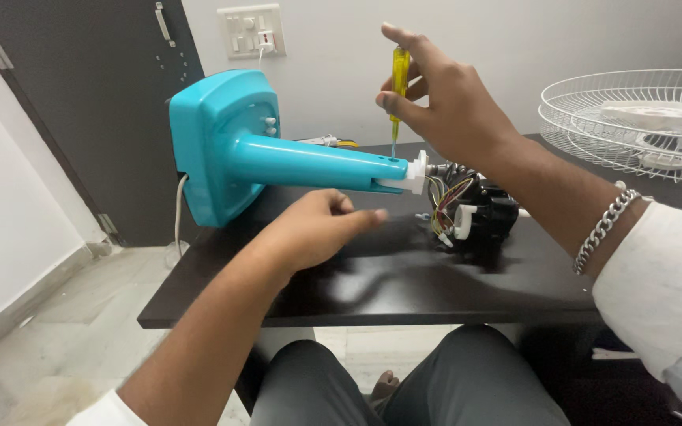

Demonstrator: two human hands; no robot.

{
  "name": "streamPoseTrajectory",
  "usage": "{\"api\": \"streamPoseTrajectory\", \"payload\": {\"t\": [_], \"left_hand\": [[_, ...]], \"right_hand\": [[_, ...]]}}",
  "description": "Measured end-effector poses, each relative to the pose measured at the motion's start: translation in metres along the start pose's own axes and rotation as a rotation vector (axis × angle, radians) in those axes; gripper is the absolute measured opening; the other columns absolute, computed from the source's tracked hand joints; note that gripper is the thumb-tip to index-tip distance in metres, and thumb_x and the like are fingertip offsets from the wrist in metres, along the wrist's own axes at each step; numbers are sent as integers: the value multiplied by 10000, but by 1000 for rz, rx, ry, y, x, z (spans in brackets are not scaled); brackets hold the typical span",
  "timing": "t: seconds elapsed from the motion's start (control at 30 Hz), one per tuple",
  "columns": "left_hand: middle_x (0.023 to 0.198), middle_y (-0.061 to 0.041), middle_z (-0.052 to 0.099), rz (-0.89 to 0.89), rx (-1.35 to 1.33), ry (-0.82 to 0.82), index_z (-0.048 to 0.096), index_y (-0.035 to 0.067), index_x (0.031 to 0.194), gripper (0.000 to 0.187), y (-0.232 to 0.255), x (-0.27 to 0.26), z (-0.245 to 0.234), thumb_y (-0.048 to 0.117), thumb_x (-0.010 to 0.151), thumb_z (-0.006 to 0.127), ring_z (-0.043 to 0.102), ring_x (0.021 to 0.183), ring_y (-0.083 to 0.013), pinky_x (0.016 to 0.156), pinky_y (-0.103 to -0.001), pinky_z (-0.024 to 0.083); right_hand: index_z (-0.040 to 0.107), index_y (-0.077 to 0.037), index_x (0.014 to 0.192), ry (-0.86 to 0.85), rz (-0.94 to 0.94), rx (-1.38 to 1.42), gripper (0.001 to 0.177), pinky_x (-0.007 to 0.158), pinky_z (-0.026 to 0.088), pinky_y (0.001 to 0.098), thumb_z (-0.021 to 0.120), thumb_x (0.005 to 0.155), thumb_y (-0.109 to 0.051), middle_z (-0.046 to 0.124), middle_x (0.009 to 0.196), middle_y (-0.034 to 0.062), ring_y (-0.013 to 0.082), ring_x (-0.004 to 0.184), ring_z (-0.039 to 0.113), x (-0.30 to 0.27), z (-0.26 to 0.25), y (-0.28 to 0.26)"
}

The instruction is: The person uses a screwdriver to remove screws from the back of a teal fan base and then from the black rear housing. They manipulate the fan components and place removed screws on the table.

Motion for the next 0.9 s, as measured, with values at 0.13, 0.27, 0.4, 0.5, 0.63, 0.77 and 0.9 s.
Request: {"api": "streamPoseTrajectory", "payload": {"t": [0.13, 0.27, 0.4, 0.5, 0.63, 0.77, 0.9], "left_hand": [[1254, -216, 607, 149, 379, 179, 641, 70, 1230, 661, -19, 0, -5, 489, 756, 831, 540, 1222, -374, 1040, -464, 456], [1413, -229, 538, 74, 426, 102, 532, 126, 1439, 733, -25, 2, 1, 477, 834, 751, 426, 1382, -430, 1143, -495, 373], [1475, -206, 499, 77, 508, 68, 511, 170, 1473, 611, -18, 6, 8, 432, 939, 653, 448, 1359, -448, 1133, -507, 379], [1390, -264, 567, 167, 433, 93, 582, 159, 1433, 489, -11, 10, 10, 346, 982, 615, 562, 1262, -425, 1084, -482, 437], [1183, -160, 745, 115, 306, 82, 778, 137, 1157, 295, -10, 18, 15, 271, 909, 693, 697, 1121, -309, 1012, -418, 518], [1052, -147, 787, 141, 270, 131, 794, 89, 1042, 250, -11, 22, 12, 246, 847, 786, 755, 1042, -277, 959, -398, 571], [994, -130, 801, 196, 339, 53, 839, 113, 956, 234, 1, 15, 6, 272, 784, 844, 743, 978, -264, 917, -385, 562]], "right_hand": [[287, 20, 1578, 6, 98, 75, 671, 872, 629, 377, 645, 1043, -168, 733, 1167, 171, 260, 1037, 761, -2, 3, 8], [354, 24, 1501, 32, 156, 244, 470, 923, 639, 344, 544, 1117, -169, 697, 1265, 155, 222, 1102, 751, -4, 4, 17], [477, -29, 1364, 81, 267, 429, 307, 811, 602, 305, 499, 1098, -181, 630, 1137, 91, 136, 1010, 648, -5, -1, 26], [556, -49, 1326, 113, 218, 374, 306, 772, 504, 293, 464, 1049, -140, 595, 1032, 43, 133, 911, 568, -7, -8, 26], [629, -69, 1192, 38, 345, 201, 268, 709, 503, 293, 582, 1031, -278, 657, 956, 57, 148, 823, 621, -17, -17, 22], [688, -75, 1160, -46, 360, 79, 285, 734, 551, 304, 592, 1020, -304, 719, 928, 85, 153, 839, 690, -20, -21, 12], [729, -84, 1130, -140, 381, 71, 320, 777, 601, 337, 612, 994, -350, 755, 929, 89, 161, 882, 732, -27, -24, -1]]}}
Point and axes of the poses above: each hand's wrist, its own x-axis towards the middle knuckle, its own z-axis out of the palm, y = z × x, the point moved 2 cm from there along x, towards the middle knuckle
